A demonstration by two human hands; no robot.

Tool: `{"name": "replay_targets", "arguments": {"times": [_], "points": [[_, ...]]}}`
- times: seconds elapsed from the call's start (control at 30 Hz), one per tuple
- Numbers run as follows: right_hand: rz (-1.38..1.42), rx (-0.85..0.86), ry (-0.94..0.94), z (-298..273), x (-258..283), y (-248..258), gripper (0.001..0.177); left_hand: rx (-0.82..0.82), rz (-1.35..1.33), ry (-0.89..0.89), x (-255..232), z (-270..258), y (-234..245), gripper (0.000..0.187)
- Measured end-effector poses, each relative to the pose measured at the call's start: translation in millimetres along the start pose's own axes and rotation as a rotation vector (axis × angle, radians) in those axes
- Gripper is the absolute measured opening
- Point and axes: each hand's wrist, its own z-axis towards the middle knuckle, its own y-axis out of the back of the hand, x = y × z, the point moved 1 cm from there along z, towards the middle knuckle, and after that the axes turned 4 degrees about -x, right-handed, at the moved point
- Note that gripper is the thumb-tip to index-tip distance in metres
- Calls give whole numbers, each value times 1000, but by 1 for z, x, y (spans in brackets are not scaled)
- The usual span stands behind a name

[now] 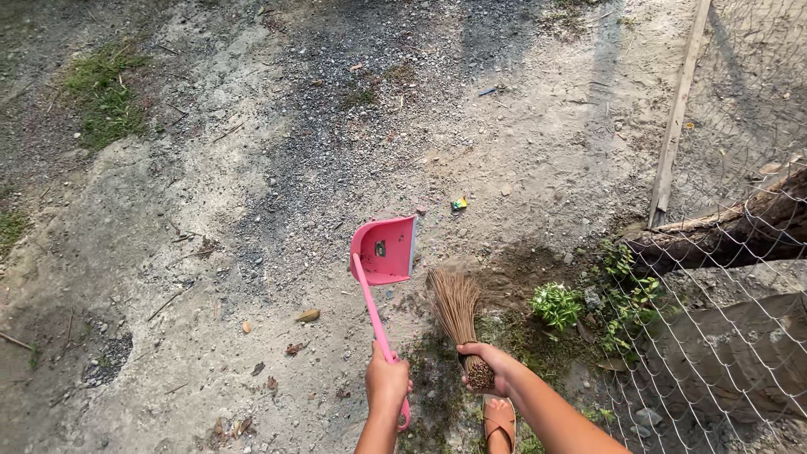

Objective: The person sweeps dirt and debris from a concrete outdoor surface using a hand broom and a dustpan, moving along a fence line and past several potted plants.

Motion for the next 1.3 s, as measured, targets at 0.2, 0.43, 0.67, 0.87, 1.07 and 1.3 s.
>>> {"name": "replay_targets", "arguments": {"times": [0.2,0.43,0.67,0.87,1.07,1.3], "points": [[190,14,-40,-128,-43,45,65,4,-2,-60,26,3,34,37],[198,-244,-101,-116,-108,73,45,35,-32,-64,34,0,61,40],[107,-97,-75,-7,-108,-16,29,35,-44,-36,46,-1,79,51],[-66,-96,-3,-83,-86,-32,33,47,-24,-20,41,7,83,34],[7,-255,96,-126,-61,-4,32,22,-37,-37,27,16,78,46],[369,-126,62,24,-15,-29,37,-19,-79,1,10,8,71,76]]}}
